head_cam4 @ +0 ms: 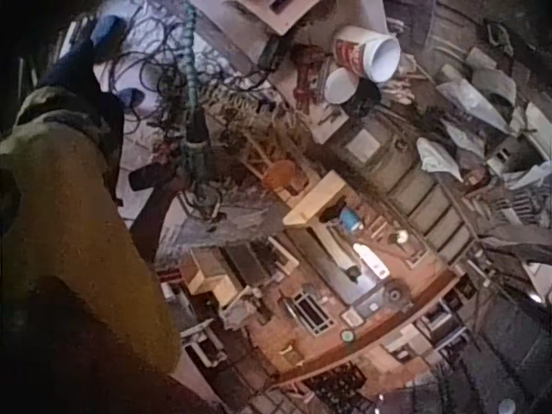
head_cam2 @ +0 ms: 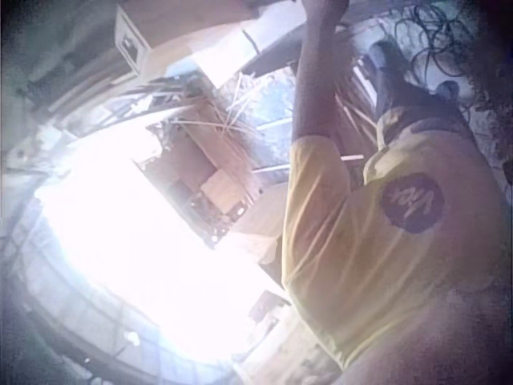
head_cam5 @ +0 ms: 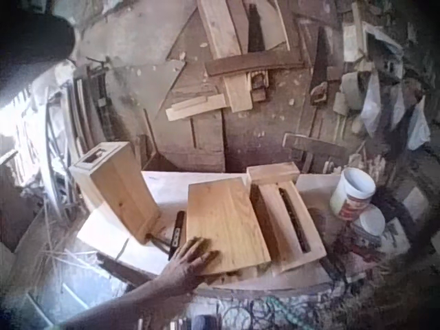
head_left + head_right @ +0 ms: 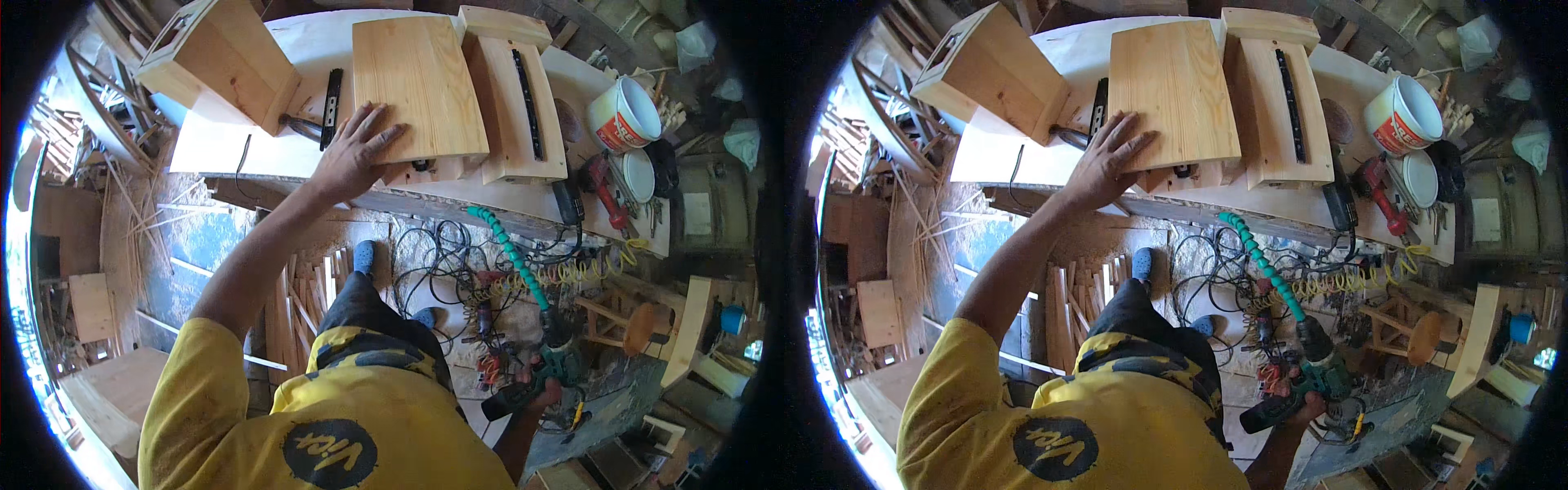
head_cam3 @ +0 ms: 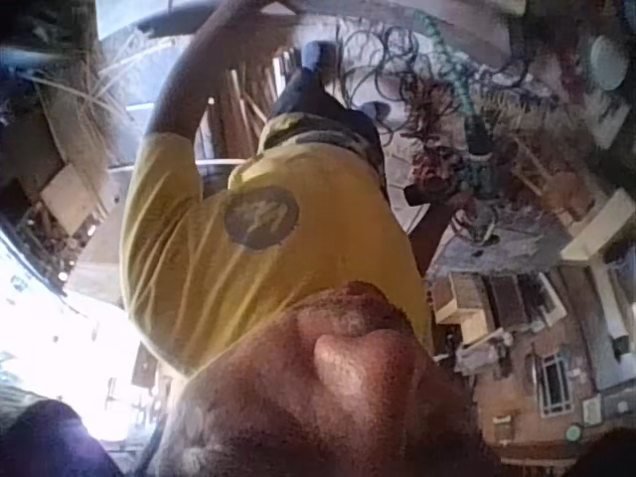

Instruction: Assemble small wooden boxes by drilling screws into the wooden panels.

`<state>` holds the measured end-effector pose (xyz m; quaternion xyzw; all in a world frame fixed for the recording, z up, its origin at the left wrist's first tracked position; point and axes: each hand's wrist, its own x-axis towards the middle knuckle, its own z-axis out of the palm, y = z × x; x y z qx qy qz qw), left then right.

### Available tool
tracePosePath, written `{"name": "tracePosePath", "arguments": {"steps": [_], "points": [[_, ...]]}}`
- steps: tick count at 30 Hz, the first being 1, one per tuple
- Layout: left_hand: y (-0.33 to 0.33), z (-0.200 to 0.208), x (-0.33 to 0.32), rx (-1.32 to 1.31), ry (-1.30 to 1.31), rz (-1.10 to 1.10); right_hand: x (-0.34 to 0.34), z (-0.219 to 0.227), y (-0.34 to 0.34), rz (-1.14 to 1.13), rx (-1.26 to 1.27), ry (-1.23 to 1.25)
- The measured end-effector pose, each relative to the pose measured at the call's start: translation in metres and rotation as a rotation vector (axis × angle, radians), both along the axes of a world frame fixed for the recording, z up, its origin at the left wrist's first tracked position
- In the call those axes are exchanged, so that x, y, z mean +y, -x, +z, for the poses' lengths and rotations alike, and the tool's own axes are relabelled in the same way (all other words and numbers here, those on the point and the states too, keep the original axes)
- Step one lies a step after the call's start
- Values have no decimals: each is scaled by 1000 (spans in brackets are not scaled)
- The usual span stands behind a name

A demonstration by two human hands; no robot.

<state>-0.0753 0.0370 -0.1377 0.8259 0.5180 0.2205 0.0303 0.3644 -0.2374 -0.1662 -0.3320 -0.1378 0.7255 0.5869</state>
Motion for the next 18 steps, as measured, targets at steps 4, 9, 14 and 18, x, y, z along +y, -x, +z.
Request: {"name": "tracePosePath", "arguments": {"steps": [4,9,14,18], "points": [[-3,-2,2,103,-53,40,15,-4,-8,101,-48,-19],[1,-20,-9,82,-199,266,39,-18,-4,170,1,-35],[-46,-33,-82,-318,-149,191,62,-13,14,81,-176,-86],[-75,-95,-72,-489,225,264,76,-12,28,115,-171,-68]]}}
